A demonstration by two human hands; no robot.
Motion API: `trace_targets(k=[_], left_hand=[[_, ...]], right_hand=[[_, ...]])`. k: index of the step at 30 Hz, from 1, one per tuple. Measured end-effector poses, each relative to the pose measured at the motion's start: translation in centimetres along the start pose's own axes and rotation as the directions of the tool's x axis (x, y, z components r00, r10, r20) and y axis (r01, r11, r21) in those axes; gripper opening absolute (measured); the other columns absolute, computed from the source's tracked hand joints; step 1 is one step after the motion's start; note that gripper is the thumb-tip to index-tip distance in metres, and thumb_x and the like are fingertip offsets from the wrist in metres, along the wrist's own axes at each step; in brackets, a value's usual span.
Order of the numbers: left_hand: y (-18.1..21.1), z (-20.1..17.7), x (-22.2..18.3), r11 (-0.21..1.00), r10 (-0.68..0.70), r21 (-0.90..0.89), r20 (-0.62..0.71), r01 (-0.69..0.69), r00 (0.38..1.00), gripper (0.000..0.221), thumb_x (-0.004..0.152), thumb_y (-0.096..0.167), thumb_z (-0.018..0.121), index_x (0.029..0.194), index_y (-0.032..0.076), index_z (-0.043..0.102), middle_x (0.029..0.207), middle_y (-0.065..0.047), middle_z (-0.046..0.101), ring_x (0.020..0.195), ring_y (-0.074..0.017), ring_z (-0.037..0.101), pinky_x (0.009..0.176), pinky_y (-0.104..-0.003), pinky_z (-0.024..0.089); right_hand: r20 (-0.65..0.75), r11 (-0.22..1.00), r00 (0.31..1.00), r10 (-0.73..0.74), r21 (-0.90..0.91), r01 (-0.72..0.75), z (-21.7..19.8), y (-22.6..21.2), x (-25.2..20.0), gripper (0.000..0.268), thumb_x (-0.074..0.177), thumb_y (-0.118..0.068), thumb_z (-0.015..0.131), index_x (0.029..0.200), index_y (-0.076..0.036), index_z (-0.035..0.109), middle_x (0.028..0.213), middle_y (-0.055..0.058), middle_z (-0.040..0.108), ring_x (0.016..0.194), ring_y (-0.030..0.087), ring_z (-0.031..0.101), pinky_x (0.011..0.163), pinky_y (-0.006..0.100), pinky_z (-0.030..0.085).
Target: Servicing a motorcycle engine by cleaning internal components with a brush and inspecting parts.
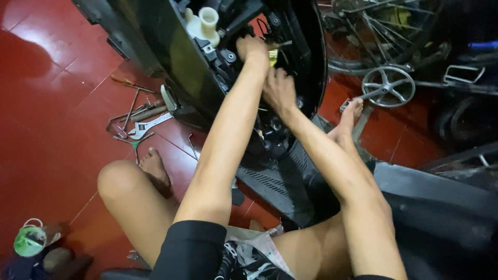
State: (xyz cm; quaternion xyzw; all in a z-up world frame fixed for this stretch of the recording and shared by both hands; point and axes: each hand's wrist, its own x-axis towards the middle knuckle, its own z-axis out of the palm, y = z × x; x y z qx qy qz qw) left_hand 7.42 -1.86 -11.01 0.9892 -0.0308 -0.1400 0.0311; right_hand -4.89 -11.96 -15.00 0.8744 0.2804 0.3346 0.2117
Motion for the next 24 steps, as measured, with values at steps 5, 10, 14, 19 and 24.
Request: trace_targets(k=[5, 10, 14, 19, 24], left_hand=[[0.5, -1.3, -2.4, 0.997, 0.051, 0.052, 0.069, -0.054, 0.996, 0.05, 0.104, 0.034, 0.046, 0.152, 0.02, 0.048, 0.152, -0.001, 0.05, 0.14, -0.0262, 0.044, 0.101, -0.044, 0.039], [0.4, -2.2, -3.4, 0.998, 0.041, 0.052, 0.053, -0.043, 0.998, 0.052, 0.103, 0.031, 0.052, 0.153, 0.019, 0.046, 0.154, -0.002, 0.049, 0.141, -0.0273, 0.044, 0.105, -0.043, 0.039], [0.8, -0.3, -1.1, 1.0, -0.012, -0.015, 0.041, 0.013, 0.999, 0.046, 0.105, 0.028, 0.044, 0.151, 0.021, 0.049, 0.151, -0.003, 0.053, 0.138, -0.0259, 0.047, 0.106, -0.044, 0.036], [0.9, -0.1, -1.1, 1.0, -0.01, 0.015, 0.052, 0.009, 0.999, 0.047, 0.105, 0.033, 0.047, 0.15, 0.021, 0.05, 0.153, -0.004, 0.052, 0.14, -0.0267, 0.044, 0.105, -0.042, 0.037], [0.5, -0.6, -2.3, 0.998, 0.031, 0.054, 0.102, -0.037, 0.994, 0.05, 0.105, 0.032, 0.047, 0.154, 0.022, 0.046, 0.154, 0.001, 0.048, 0.141, -0.0259, 0.043, 0.106, -0.043, 0.037]], right_hand=[[0.3, 0.988, 0.943, 0.14, 0.017, -0.152, 5.2, -1.1, -0.7, 0.022, 0.087, -0.022, 0.056, 0.104, -0.017, 0.069, 0.094, 0.008, 0.07, 0.071, 0.028, 0.068, 0.058, 0.042, 0.053], [0.378, 0.968, 0.91, 0.169, 0.111, -0.226, 5.9, -0.5, -0.6, 0.017, 0.091, -0.016, 0.058, 0.083, -0.024, 0.071, 0.079, 0.002, 0.071, 0.063, 0.03, 0.071, 0.047, 0.045, 0.05], [0.445, 0.971, 0.878, 0.176, 0.071, -0.23, 7.5, -1.4, -1.8, 0.017, 0.094, -0.02, 0.054, 0.09, -0.02, 0.071, 0.082, 0.002, 0.072, 0.063, 0.027, 0.073, 0.043, 0.041, 0.049], [0.32, 0.978, 0.932, 0.173, 0.053, -0.199, 5.9, 0.4, -1.0, 0.022, 0.093, -0.022, 0.052, 0.104, -0.015, 0.07, 0.091, 0.009, 0.064, 0.068, 0.028, 0.065, 0.042, 0.041, 0.048], [0.514, 0.951, 0.849, 0.123, 0.182, -0.249, 8.0, 0.5, -1.2, 0.031, 0.094, -0.015, 0.048, 0.11, -0.014, 0.075, 0.094, 0.007, 0.075, 0.075, 0.042, 0.073, 0.055, 0.052, 0.058]])
